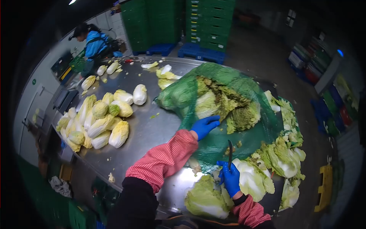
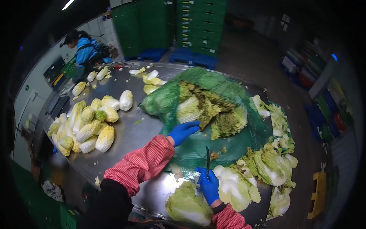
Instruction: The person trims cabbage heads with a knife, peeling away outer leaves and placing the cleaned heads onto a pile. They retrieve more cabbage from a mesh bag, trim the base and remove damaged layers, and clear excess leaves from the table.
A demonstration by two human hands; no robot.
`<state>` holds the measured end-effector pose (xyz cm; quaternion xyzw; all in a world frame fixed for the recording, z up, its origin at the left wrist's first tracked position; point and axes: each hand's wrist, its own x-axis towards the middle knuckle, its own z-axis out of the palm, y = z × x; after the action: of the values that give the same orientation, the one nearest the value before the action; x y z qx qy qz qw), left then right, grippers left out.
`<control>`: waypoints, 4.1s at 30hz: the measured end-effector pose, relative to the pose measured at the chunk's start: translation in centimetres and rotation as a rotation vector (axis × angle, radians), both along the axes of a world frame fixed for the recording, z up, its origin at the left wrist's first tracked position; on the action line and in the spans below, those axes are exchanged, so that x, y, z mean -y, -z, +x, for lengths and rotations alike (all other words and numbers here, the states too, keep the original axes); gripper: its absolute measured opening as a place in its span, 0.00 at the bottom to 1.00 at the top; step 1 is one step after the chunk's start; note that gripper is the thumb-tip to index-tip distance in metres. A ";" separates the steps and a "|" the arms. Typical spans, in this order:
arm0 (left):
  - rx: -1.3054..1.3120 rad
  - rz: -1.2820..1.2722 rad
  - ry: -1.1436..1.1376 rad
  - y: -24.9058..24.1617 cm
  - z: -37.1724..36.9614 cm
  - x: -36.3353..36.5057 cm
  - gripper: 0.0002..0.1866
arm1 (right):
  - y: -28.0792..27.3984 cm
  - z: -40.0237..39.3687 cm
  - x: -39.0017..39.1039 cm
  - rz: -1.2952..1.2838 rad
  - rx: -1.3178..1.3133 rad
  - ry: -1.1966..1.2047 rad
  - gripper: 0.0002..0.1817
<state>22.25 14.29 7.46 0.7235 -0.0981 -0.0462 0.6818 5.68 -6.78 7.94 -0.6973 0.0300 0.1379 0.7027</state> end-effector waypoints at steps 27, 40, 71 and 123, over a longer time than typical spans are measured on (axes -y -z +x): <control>-0.217 0.213 -0.282 13.5 19.8 15.1 0.47 | 8.6 30.5 19.4 -0.182 0.058 0.114 0.21; -0.322 0.101 -0.352 8.5 16.8 19.7 0.57 | 6.1 29.8 16.5 0.015 -0.098 0.103 0.21; 0.140 0.732 0.124 2.3 -20.7 11.6 0.65 | 3.2 -6.1 22.0 -0.551 0.082 -0.108 0.19; 0.348 1.275 0.054 -3.8 -17.8 18.6 0.40 | 1.5 1.9 21.3 -0.635 0.148 -0.092 0.31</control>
<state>4.48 -4.36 11.28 0.9796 -0.1785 0.0051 0.0927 7.61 -28.05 6.43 -0.8904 -0.0113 0.1021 0.4435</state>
